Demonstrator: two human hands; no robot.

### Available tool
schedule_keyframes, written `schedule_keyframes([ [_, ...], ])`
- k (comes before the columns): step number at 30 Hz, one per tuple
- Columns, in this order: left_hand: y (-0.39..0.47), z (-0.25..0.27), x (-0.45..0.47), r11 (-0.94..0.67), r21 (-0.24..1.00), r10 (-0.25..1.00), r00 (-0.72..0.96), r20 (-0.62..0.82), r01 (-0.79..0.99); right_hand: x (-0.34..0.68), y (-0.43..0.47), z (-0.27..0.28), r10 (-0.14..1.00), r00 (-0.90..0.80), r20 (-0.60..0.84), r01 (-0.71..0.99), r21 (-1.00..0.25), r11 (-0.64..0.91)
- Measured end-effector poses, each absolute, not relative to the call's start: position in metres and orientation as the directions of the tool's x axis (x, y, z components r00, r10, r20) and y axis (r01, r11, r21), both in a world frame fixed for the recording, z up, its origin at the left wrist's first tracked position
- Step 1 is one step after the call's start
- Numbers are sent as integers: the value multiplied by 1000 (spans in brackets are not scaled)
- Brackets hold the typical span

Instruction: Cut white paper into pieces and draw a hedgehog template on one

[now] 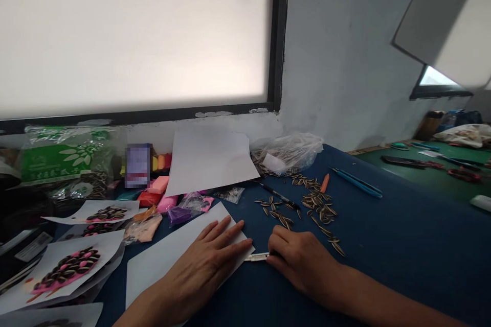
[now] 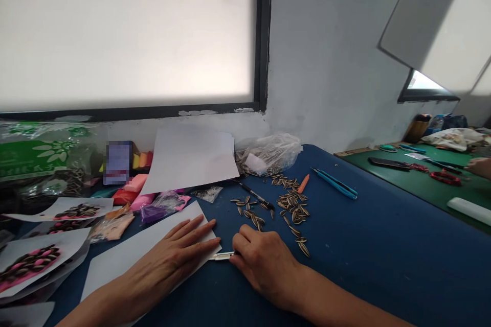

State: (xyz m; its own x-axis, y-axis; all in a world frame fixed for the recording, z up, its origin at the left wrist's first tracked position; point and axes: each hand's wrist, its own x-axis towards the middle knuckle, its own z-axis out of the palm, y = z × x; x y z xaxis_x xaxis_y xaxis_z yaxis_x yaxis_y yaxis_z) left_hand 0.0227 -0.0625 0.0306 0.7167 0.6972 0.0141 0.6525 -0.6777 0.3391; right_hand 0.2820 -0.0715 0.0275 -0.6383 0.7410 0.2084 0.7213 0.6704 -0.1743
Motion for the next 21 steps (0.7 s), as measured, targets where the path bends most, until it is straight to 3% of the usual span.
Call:
schedule_keyframes([
  [21,-60,21,20,-700,357,687,720,100,619,273,-75,32,741,-651,162,723,-167,671],
])
